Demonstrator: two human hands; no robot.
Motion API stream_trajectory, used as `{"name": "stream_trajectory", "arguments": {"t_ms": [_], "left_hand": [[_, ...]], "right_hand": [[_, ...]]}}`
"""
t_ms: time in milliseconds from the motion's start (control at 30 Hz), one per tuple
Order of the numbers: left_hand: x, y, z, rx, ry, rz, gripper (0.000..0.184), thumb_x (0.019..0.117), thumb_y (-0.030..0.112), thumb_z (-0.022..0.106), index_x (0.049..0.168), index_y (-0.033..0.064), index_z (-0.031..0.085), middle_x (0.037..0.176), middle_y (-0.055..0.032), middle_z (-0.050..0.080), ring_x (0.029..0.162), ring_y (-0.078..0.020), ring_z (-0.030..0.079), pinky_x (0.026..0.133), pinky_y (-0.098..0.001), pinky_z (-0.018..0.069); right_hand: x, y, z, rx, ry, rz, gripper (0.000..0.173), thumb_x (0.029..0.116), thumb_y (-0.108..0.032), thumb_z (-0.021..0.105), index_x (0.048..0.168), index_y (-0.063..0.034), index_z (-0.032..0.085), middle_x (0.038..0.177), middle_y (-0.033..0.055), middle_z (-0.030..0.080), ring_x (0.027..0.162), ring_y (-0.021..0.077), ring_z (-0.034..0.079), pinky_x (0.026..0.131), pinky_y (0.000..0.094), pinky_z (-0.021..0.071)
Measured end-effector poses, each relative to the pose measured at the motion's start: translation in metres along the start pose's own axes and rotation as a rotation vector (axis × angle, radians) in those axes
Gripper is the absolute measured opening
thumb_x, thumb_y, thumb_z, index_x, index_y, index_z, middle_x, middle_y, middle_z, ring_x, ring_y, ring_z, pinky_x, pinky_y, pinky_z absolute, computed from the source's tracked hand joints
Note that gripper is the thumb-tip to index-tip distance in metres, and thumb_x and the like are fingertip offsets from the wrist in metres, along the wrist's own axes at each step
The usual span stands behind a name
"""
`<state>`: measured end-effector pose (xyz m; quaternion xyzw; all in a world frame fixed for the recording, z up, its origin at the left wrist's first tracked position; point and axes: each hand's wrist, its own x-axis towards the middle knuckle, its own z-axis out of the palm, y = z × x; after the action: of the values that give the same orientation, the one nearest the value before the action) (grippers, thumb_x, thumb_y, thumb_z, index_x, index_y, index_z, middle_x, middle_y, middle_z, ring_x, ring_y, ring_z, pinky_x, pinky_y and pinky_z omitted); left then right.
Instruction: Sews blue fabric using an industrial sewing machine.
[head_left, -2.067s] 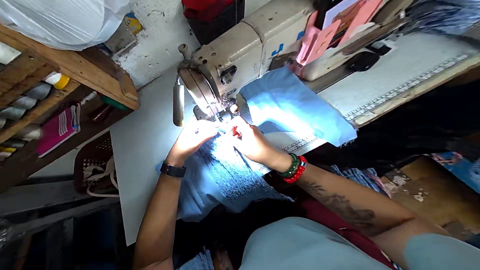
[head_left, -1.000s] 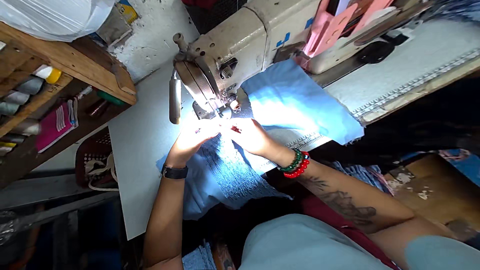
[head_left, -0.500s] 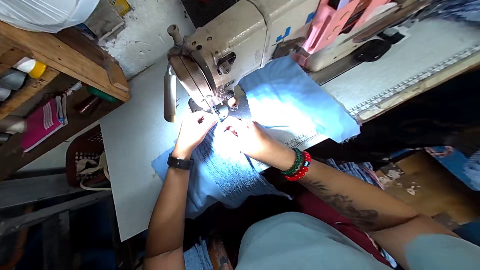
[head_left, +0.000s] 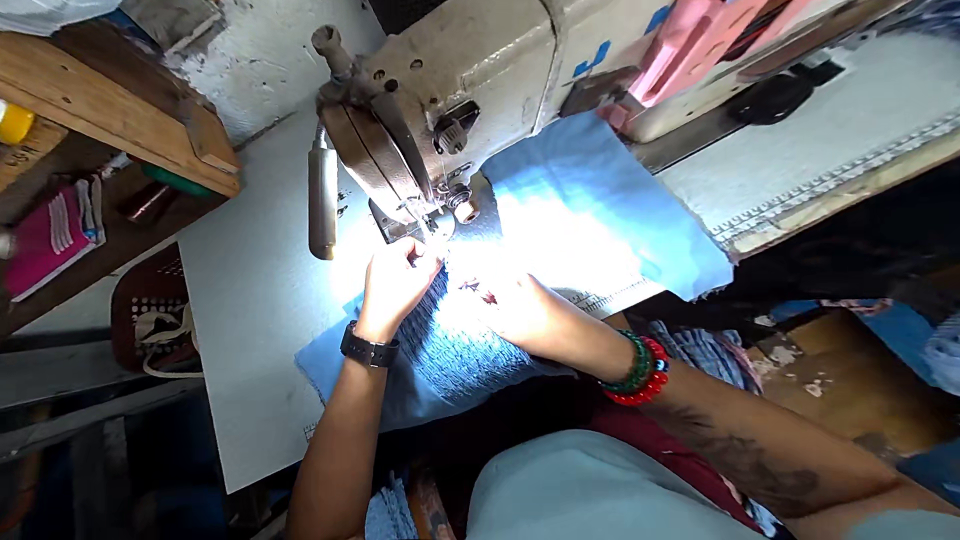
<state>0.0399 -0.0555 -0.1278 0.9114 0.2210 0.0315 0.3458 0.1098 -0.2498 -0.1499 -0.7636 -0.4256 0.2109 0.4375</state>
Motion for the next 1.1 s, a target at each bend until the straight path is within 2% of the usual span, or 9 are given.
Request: {"name": "stream_trajectory", "arguments": {"t_ms": [200, 400, 500, 600, 767, 900, 1000, 1033, 1100], "left_hand": [[0.003, 0.000, 0.000, 0.021, -0.015, -0.018, 0.020, 0.0925, 0.027, 0.074, 0.081, 0.0123, 0.067, 0.067, -0.0005, 0.060, 0.058, -0.0128, 0.055, 0.055, -0.0346, 0.0442], [0.004, 0.003, -0.003, 0.028, -0.033, -0.026, 0.020, 0.0922, 0.026, 0.074, 0.079, 0.0127, 0.068, 0.063, -0.0008, 0.059, 0.053, -0.0132, 0.052, 0.051, -0.0346, 0.0420], [0.004, 0.003, -0.005, 0.032, -0.050, -0.027, 0.022, 0.0913, 0.025, 0.074, 0.075, 0.0129, 0.066, 0.060, -0.0009, 0.056, 0.051, -0.0135, 0.050, 0.049, -0.0346, 0.0389], [0.015, -0.003, -0.005, 0.038, -0.082, -0.023, 0.021, 0.0896, 0.026, 0.077, 0.075, 0.0134, 0.068, 0.061, 0.0001, 0.057, 0.054, -0.0133, 0.052, 0.053, -0.0357, 0.0411], [0.023, -0.002, -0.010, 0.051, -0.141, -0.033, 0.027, 0.0905, 0.028, 0.076, 0.071, 0.0128, 0.065, 0.059, -0.0014, 0.056, 0.054, -0.0159, 0.051, 0.053, -0.0390, 0.0390], [0.034, -0.003, -0.010, 0.092, -0.193, -0.071, 0.022, 0.0898, 0.026, 0.075, 0.072, 0.0136, 0.069, 0.062, 0.0008, 0.059, 0.059, -0.0143, 0.054, 0.058, -0.0408, 0.0421], [0.041, -0.004, -0.011, 0.105, -0.237, -0.067, 0.019, 0.0874, 0.025, 0.078, 0.075, 0.0127, 0.070, 0.064, 0.0018, 0.060, 0.062, -0.0133, 0.056, 0.062, -0.0409, 0.0440], [0.042, -0.004, -0.012, 0.101, -0.242, -0.065, 0.019, 0.0867, 0.025, 0.080, 0.076, 0.0122, 0.070, 0.065, 0.0014, 0.060, 0.063, -0.0133, 0.056, 0.062, -0.0404, 0.0442], [0.041, -0.004, -0.014, 0.081, -0.249, -0.059, 0.020, 0.0869, 0.027, 0.081, 0.078, 0.0118, 0.071, 0.065, 0.0014, 0.061, 0.062, -0.0122, 0.055, 0.062, -0.0382, 0.0442]], "right_hand": [[-0.001, 0.006, 0.001, 0.031, 0.003, -0.035, 0.020, 0.1014, -0.021, 0.056, 0.092, -0.0085, 0.068, 0.073, 0.0014, 0.057, 0.065, 0.0091, 0.055, 0.058, 0.0267, 0.0464], [0.000, 0.006, 0.001, 0.036, -0.022, -0.039, 0.020, 0.1018, -0.020, 0.057, 0.095, -0.0074, 0.071, 0.077, 0.0031, 0.061, 0.070, 0.0106, 0.059, 0.061, 0.0286, 0.0493], [0.000, 0.000, 0.002, -0.048, -0.058, -0.010, 0.017, 0.1005, -0.018, 0.057, 0.103, -0.0073, 0.071, 0.081, 0.0047, 0.063, 0.071, 0.0151, 0.061, 0.061, 0.0340, 0.0509], [-0.004, -0.003, 0.009, -0.415, -0.048, -0.106, 0.026, 0.0968, -0.014, 0.062, 0.120, -0.0053, 0.070, 0.087, 0.0118, 0.069, 0.072, 0.0282, 0.068, 0.057, 0.0433, 0.0544], [-0.005, -0.010, 0.008, -0.697, -0.065, -0.149, 0.044, 0.0958, -0.007, 0.060, 0.139, -0.0031, 0.061, 0.102, 0.0199, 0.068, 0.060, 0.0282, 0.063, 0.047, 0.0377, 0.0470], [-0.001, -0.010, 0.006, -0.790, -0.099, -0.187, 0.050, 0.0983, -0.006, 0.055, 0.148, -0.0029, 0.053, 0.134, 0.0177, 0.063, 0.083, 0.0291, 0.069, 0.059, 0.0394, 0.0522], [0.002, -0.011, 0.001, -0.758, -0.132, -0.204, 0.034, 0.0973, -0.008, 0.057, 0.129, -0.0018, 0.066, 0.123, 0.0142, 0.069, 0.077, 0.0273, 0.068, 0.057, 0.0398, 0.0509], [0.003, -0.010, -0.001, -0.743, -0.135, -0.211, 0.029, 0.0962, -0.009, 0.058, 0.122, -0.0020, 0.069, 0.103, 0.0135, 0.070, 0.074, 0.0280, 0.067, 0.055, 0.0406, 0.0507], [0.005, -0.009, -0.004, -0.744, -0.160, -0.218, 0.029, 0.0984, -0.013, 0.056, 0.123, -0.0017, 0.067, 0.091, 0.0130, 0.068, 0.074, 0.0285, 0.066, 0.057, 0.0412, 0.0504]]}}
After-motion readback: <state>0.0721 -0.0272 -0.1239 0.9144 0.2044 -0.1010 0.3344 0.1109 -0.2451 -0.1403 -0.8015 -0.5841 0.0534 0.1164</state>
